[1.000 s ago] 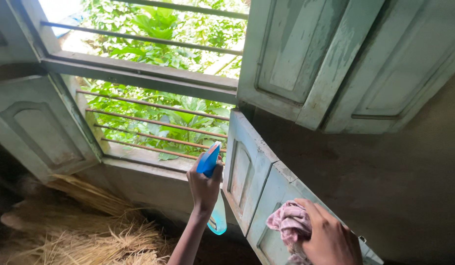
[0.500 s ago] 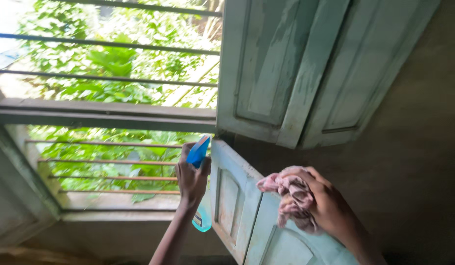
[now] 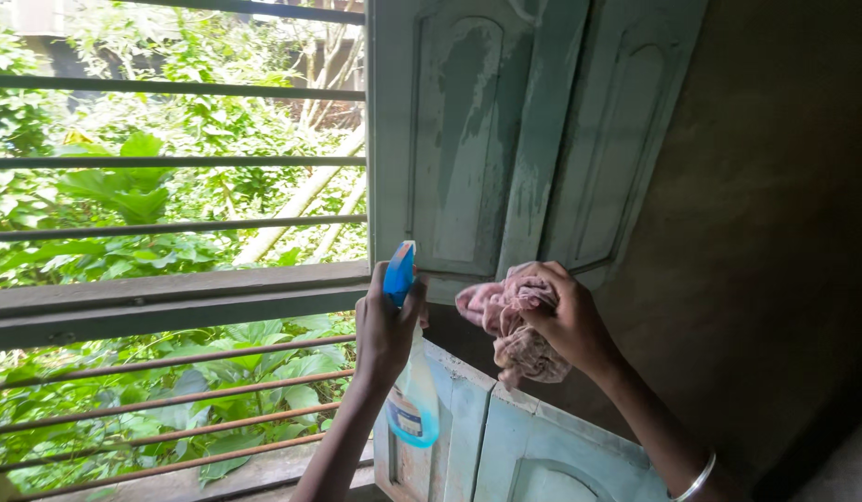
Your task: The person sprays a blue cleaning solution onto a metal window grille and wipes it with a cloth. They then spray and wipe the adjacent wooden window shutters, cleaning both surfaces systematically.
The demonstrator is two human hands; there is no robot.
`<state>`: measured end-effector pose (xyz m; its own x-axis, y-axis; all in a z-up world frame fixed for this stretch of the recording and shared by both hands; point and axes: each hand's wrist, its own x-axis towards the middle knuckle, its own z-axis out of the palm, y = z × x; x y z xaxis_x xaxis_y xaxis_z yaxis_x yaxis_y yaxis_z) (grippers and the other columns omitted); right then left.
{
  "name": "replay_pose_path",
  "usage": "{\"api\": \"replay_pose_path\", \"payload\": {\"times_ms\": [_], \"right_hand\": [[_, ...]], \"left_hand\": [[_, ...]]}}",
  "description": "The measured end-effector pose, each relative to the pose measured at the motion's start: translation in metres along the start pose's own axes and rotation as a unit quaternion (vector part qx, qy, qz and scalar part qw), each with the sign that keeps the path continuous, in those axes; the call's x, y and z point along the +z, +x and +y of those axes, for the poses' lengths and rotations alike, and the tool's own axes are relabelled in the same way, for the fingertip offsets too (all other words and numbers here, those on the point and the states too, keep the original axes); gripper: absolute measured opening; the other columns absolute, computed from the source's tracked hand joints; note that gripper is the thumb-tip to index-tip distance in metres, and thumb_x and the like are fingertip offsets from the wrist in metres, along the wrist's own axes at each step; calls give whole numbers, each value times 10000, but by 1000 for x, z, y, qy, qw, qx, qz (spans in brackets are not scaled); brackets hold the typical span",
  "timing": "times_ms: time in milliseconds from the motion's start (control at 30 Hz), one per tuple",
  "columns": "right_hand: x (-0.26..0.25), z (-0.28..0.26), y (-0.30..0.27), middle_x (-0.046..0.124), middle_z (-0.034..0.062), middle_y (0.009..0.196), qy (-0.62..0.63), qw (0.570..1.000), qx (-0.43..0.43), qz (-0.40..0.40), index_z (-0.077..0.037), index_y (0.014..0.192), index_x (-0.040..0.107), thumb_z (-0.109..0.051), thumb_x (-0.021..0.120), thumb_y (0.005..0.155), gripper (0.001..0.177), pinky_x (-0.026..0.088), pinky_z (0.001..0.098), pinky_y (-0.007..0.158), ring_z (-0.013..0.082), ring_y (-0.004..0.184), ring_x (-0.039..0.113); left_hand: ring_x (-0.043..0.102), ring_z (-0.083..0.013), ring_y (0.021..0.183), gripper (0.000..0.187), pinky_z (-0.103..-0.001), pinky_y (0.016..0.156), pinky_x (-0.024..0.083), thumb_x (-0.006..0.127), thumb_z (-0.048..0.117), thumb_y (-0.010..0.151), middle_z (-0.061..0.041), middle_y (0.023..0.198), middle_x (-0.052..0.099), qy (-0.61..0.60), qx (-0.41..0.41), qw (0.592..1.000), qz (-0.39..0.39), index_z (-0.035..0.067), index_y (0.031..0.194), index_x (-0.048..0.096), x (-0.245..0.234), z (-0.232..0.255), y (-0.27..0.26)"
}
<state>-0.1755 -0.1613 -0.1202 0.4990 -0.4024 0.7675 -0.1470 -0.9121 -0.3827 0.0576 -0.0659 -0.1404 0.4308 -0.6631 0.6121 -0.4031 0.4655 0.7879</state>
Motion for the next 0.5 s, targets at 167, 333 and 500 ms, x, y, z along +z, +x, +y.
{"api": "replay_pose_path", "payload": {"times_ms": [167, 333, 500], "right_hand": [[-15, 20, -18, 715, 101, 1105, 39, 991, 118, 48, -23, 1213, 562, -66, 726, 857, 394, 563, 296, 882, 170, 1013, 706], [-42, 49, -32, 691, 97, 1202, 81, 993, 36, 73, 14, 1162, 618, 94, 578, 844, 330, 525, 274, 963, 151, 1118, 667], [-64, 53, -51, 706, 82, 1088, 206, 970, 107, 68, 16, 1075, 704, 124, 415, 836, 390, 498, 219, 946, 123, 1014, 635]], "left_hand": [[723, -132, 559, 302, -279, 544, 563, 610, 255, 997, -54, 597, 699, -63, -8, 998, 6, 28, 1196, 590, 12, 18, -4], [661, -100, 545, 386, -258, 513, 527, 620, 239, 1001, -38, 639, 649, -123, 19, 992, 18, 21, 1319, 595, 24, 30, -18], [609, -73, 540, 251, -252, 511, 485, 684, 170, 965, -23, 652, 647, -74, 31, 993, 82, -22, 1121, 727, 39, 27, -46]]}}
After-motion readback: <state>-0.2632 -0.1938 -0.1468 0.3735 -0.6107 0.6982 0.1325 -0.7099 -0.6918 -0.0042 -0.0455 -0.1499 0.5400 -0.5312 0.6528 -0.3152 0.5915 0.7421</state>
